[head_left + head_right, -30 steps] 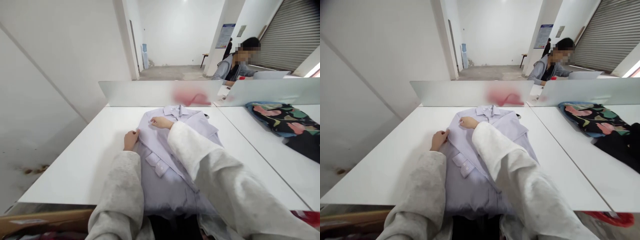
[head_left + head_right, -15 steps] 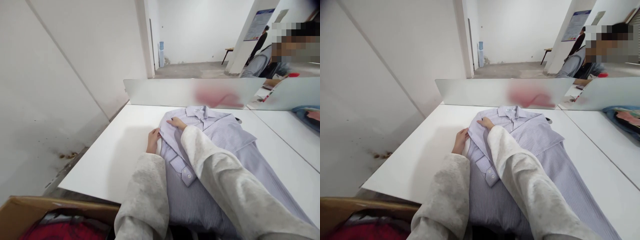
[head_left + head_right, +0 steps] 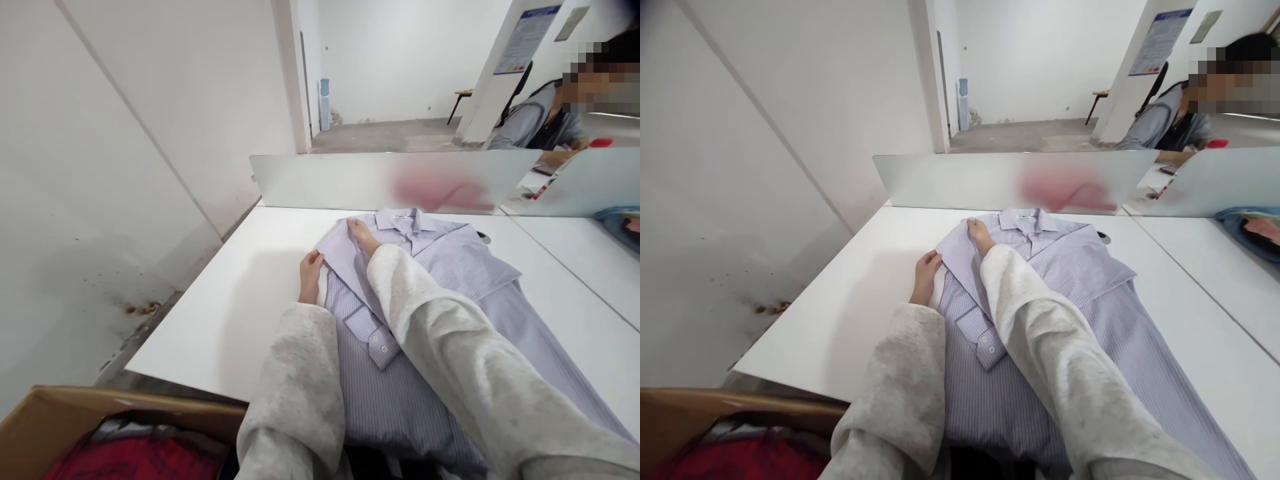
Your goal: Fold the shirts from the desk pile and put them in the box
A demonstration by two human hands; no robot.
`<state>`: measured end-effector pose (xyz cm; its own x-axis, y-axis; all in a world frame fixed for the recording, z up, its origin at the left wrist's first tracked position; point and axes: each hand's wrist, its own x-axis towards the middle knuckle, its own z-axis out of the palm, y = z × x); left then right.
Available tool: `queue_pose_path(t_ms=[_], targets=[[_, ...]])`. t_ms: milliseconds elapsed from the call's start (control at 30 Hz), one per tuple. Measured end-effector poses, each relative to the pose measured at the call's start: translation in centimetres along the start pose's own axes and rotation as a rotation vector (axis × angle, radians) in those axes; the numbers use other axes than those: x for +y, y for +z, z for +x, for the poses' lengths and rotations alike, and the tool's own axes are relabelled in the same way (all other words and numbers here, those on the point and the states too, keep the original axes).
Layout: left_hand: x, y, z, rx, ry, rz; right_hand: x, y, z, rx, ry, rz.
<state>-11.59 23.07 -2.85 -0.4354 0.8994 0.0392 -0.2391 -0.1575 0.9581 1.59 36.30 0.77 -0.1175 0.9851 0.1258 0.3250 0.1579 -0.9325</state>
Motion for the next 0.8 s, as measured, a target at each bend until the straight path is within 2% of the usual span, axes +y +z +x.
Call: queue_pose_path(t_ms=[100, 167, 300, 367, 433, 533, 600, 700, 800], targets=[[0.0, -0.1, 0.1, 0.012, -0.004, 0.080, -1.2, -1.5, -0.4, -0.097, 0.063, -0.078], [0.1, -0.3, 0.2, 0.064, 0.000, 0.138, -2.0, -3.7, -1.1, -0.167, 0.097, -0.122], [0.3, -0.5, 0.2, 0.101, 0.032, 0.261, -3.2, -10.4, -4.5, -0.378, 0.101, -0.230], [0.5, -0.5, 0.1, 0.052, 0.045, 0.322, -3.5, -14.4, -7.3, -0.463, 0.063, -0.314], [0.6, -0.4, 0.0, -0.014, 0.060, 0.389, -3.6, -18.2, -10.7, -0.482, 0.045, -0.389], [0.7, -0.3, -0.3, -0.086, 0.087, 0.493, -2.6, -22.7, -16.5, -0.455, 0.074, -0.468], [0.8, -0.4, -0.3, -0.113, 0.103, 0.549, -1.0, -24.4, -20.6, -0.378, 0.090, -0.520], [0.8, -0.5, -0.3, -0.145, 0.119, 0.602, 2.3, -24.5, -27.0, -0.188, 0.092, -0.530], [0.9, -0.5, -0.2, -0.172, 0.129, 0.631, 5.3, -22.6, -32.4, 0.003, 0.138, -0.398]])
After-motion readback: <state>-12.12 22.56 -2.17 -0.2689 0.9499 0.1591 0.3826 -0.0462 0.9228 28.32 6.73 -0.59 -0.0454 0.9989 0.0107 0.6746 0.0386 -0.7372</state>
